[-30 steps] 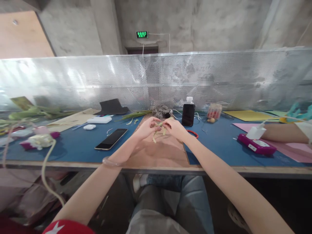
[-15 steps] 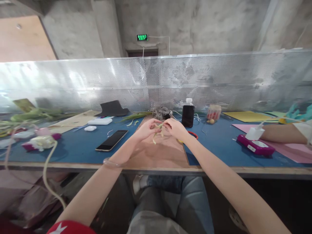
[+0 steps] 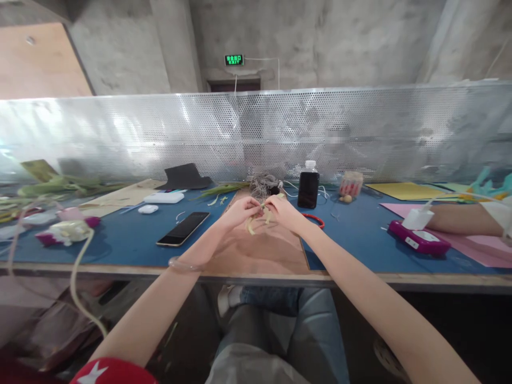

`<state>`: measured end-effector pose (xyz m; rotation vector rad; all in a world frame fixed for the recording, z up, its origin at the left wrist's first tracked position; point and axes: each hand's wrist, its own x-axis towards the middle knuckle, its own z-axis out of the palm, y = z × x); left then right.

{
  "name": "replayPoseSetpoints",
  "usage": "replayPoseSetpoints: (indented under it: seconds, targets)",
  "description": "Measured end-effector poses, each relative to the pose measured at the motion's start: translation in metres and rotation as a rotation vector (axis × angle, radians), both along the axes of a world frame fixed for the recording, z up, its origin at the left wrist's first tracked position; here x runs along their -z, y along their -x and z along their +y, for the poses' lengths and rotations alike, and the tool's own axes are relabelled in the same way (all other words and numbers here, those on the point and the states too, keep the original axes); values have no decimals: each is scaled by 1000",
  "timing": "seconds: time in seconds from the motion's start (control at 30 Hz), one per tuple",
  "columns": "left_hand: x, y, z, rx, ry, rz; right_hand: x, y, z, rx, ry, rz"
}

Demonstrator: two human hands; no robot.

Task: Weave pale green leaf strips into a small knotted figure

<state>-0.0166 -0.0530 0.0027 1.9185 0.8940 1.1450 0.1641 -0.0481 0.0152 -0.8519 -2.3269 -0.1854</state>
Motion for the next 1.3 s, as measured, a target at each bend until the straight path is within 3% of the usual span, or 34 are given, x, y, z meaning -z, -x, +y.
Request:
replayPoseSetpoints:
  seconds: [0.27, 0.5, 1.3]
  targets:
    - [-5, -5, -5, -8, -39, -29, -1, 1, -12, 140, 11, -66]
    - [-8, -6, -8, -23, -54, -45, -2, 2, -14, 173, 0, -121]
    - [-6, -2, -6, 27, -58, -24, 3, -2, -7, 93, -10, -78]
